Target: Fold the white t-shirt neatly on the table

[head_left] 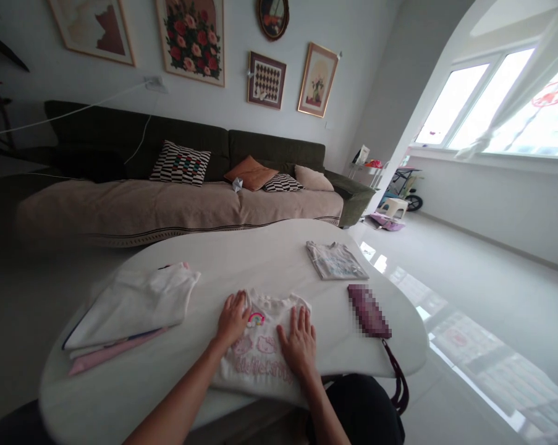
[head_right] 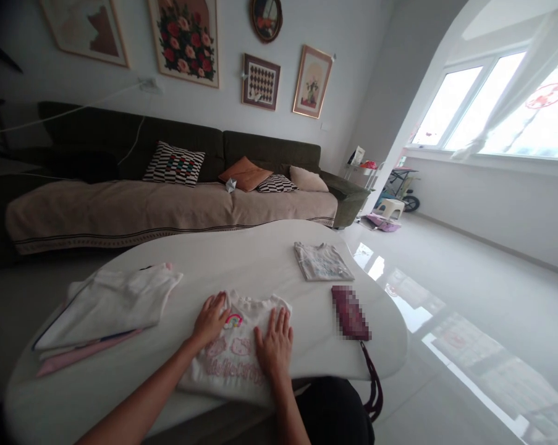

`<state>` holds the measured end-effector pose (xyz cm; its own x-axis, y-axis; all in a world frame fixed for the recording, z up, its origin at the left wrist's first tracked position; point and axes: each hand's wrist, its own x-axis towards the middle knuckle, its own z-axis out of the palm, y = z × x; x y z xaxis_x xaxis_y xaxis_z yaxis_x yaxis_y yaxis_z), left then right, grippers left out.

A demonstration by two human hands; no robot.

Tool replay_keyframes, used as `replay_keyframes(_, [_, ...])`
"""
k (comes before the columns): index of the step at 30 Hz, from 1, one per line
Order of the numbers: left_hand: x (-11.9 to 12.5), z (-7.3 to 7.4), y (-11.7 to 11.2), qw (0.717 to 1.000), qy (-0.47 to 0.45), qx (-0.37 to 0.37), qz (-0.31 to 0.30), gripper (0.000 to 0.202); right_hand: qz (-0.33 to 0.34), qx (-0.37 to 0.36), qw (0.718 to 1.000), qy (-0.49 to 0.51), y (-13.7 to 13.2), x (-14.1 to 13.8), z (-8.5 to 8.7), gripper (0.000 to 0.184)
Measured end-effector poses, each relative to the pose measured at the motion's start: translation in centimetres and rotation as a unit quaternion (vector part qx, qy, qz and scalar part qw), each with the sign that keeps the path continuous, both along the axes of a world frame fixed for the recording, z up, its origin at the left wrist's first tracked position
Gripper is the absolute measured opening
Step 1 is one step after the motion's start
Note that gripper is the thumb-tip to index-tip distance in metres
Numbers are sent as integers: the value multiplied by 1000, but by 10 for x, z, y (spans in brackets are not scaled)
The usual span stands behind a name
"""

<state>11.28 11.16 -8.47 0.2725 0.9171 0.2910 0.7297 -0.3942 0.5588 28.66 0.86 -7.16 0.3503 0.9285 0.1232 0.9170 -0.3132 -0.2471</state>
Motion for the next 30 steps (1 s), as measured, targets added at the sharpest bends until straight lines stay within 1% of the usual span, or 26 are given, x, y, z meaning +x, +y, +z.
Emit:
replay_keyframes(2, [1,2,-2,1000,20,5,-6,50,7,-29,999,24,2,2,5,68])
replay_keyframes(4, [1,7,-5,1000,28,13,1,53,2,-48,998,45,7,5,11,67])
replay_keyframes(6, [1,12,-10,998,50,28,-1,53,-8,-45,998,48,14,7,14,66])
replay_keyframes(8, [0,16,-15,994,96,30,-33,53,-2,-29,999,36,22,6,14,65])
replay_keyframes(10, [1,19,-18,987,149,3,-67,54,19,-20,999,22,31,5,11,65])
replay_keyframes(11, [2,20,-17,983,167,-17,-74,54,27,-18,999,17,35,5,9,65])
replay_keyframes(14, [6,25,-12,979,187,-56,-55,55,43,-26,999,9,46,6,6,63])
replay_keyframes(17, [9,28,-13,980,184,-59,-38,55,64,-43,997,14,52,11,7,62])
replay_keyframes(19, [4,27,-22,983,167,-59,-37,54,88,-39,995,23,48,18,10,62])
replay_keyframes(21, [-6,20,-38,992,113,-44,-30,55,84,-1,996,29,37,28,12,62])
replay_keyframes(23, [-21,8,-57,1000,26,-12,-5,56,30,59,997,36,21,37,12,61])
replay_keyframes(25, [-33,-4,-75,999,-40,8,13,56,-31,86,994,54,3,41,12,57])
replay_keyframes(26, [-37,-8,-82,998,-61,6,16,55,-44,79,994,65,-5,41,11,53])
replay_keyframes(28, [-40,-11,-90,996,-84,-22,15,52,-38,44,994,88,-16,34,11,45])
replay_keyframes(30, [-37,-4,-90,991,-110,-75,33,52,-29,21,992,118,-20,28,12,42])
